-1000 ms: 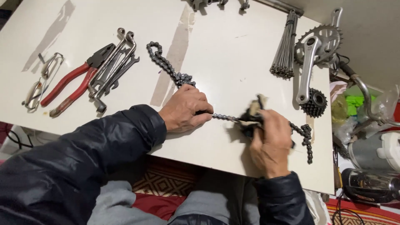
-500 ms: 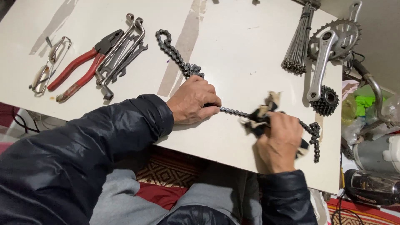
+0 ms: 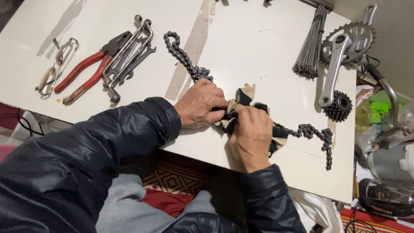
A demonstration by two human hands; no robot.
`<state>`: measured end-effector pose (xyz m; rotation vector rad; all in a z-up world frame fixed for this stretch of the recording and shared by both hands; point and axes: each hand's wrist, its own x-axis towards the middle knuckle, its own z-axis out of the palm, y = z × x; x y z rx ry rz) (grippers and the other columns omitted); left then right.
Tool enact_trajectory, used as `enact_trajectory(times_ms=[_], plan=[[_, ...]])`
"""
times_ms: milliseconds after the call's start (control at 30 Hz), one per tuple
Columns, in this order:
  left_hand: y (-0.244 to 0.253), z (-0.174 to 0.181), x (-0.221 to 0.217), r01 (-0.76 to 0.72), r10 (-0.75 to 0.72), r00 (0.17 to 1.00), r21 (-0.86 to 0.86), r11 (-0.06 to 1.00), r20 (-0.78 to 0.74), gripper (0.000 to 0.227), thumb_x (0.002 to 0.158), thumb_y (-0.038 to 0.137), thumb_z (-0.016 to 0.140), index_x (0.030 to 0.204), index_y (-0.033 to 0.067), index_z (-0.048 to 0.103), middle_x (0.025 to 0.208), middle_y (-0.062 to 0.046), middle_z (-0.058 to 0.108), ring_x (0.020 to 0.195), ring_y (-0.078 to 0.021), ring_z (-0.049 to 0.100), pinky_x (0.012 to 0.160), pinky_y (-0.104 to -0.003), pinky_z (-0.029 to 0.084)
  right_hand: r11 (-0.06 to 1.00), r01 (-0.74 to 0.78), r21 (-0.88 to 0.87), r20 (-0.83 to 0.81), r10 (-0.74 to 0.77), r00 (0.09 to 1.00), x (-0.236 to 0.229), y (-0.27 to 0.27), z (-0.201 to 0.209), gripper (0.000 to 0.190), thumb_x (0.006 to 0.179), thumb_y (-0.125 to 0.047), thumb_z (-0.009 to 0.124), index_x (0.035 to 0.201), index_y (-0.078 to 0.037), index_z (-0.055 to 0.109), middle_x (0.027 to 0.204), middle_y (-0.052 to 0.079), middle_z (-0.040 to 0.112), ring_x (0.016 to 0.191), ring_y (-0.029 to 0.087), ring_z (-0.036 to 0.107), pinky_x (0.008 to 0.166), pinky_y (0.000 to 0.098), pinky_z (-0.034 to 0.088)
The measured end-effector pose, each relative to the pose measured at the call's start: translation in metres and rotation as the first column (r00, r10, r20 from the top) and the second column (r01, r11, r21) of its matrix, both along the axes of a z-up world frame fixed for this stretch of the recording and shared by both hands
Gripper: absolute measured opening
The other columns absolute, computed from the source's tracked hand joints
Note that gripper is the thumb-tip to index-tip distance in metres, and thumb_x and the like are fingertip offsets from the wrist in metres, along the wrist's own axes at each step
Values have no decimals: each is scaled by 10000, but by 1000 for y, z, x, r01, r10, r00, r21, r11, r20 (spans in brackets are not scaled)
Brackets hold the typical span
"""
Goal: Cleaning a bicycle chain by wiping it thoroughly with a cloth link by link on a workbench.
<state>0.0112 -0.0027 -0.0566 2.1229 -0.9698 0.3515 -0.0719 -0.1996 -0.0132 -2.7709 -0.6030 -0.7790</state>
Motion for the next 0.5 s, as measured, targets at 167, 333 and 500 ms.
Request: enact_trajectory(times_ms=[167, 333, 500], plan=[[0, 12, -2, 18, -18, 1000, 9, 1000, 15, 131, 904, 359, 712, 904, 240, 765, 817, 48, 687, 856, -127, 657, 1014, -346, 390, 997, 70, -41, -17, -71, 997, -3, -41, -1, 481, 675, 9, 672, 1134, -133, 671, 982, 40, 610, 994, 285, 615, 951, 428, 436], [2, 17, -7, -5, 2, 997, 43, 999, 74, 152, 911, 376, 710, 919, 234, 763, 827, 44, 693, 873, -129, 655, 1013, -362, 397, 990, 143, 13, -83, -141, 987, -15, -67, 3, 485, 726, 60, 678, 1170, -134, 677, 997, 40, 617, 1019, 309, 604, 924, 448, 433], [5, 35, -16, -154, 127, 959, 90, 984, 252, 161, 877, 369, 729, 932, 220, 755, 853, 19, 669, 970, -151, 625, 1033, -422, 356, 981, 188, 42, -131, -181, 975, -16, -68, 3, 483, 741, 34, 693, 1191, -137, 651, 995, 35, 597, 1043, 320, 592, 908, 461, 445]])
